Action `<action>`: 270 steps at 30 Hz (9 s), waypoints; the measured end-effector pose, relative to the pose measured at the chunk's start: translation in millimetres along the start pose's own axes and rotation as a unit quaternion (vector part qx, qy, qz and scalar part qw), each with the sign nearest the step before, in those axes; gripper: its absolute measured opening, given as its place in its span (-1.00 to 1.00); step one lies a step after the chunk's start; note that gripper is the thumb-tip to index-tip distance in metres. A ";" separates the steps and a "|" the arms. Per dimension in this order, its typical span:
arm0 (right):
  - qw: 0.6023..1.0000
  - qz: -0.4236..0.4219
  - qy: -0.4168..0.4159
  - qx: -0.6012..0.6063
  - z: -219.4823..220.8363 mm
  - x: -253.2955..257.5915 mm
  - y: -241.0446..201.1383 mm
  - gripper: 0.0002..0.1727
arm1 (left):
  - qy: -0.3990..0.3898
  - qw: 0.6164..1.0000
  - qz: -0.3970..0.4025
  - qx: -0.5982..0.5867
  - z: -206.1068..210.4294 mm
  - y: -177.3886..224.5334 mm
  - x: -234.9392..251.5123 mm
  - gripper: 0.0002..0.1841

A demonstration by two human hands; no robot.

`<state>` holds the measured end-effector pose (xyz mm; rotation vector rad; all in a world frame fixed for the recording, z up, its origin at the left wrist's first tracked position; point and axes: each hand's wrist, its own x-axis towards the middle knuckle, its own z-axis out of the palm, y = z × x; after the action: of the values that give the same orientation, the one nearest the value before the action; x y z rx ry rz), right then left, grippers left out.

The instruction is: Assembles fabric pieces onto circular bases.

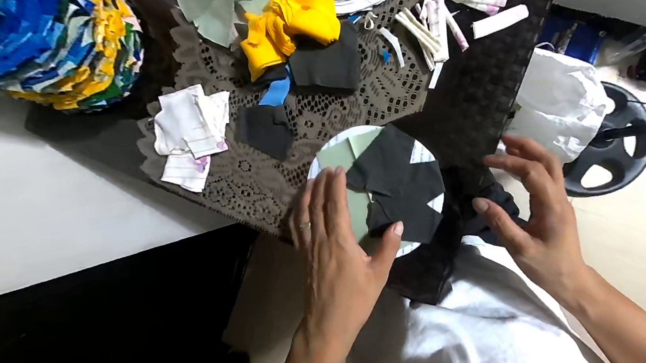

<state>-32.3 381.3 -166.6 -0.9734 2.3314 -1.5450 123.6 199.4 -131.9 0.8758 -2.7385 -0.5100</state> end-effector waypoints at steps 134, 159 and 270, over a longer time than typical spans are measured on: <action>0.988 -0.155 -0.008 -0.017 11.4 75.6 3.2 -0.59 | -0.030 0.983 0.161 0.088 -2.1 -18.4 8.9 -0.17; 0.990 -0.037 0.013 -0.135 34.1 39.8 -5.0 -0.55 | -0.018 0.993 0.059 0.103 28.7 25.3 37.7 -0.28; 0.959 -0.236 0.036 -0.153 -14.3 4.8 13.4 -0.70 | -0.147 0.940 0.307 0.022 11.3 -4.3 62.3 -0.16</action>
<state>-48.5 392.5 -171.1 -1.6773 2.5700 -1.3977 72.6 162.0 -137.6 -0.0890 -3.0767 -0.4745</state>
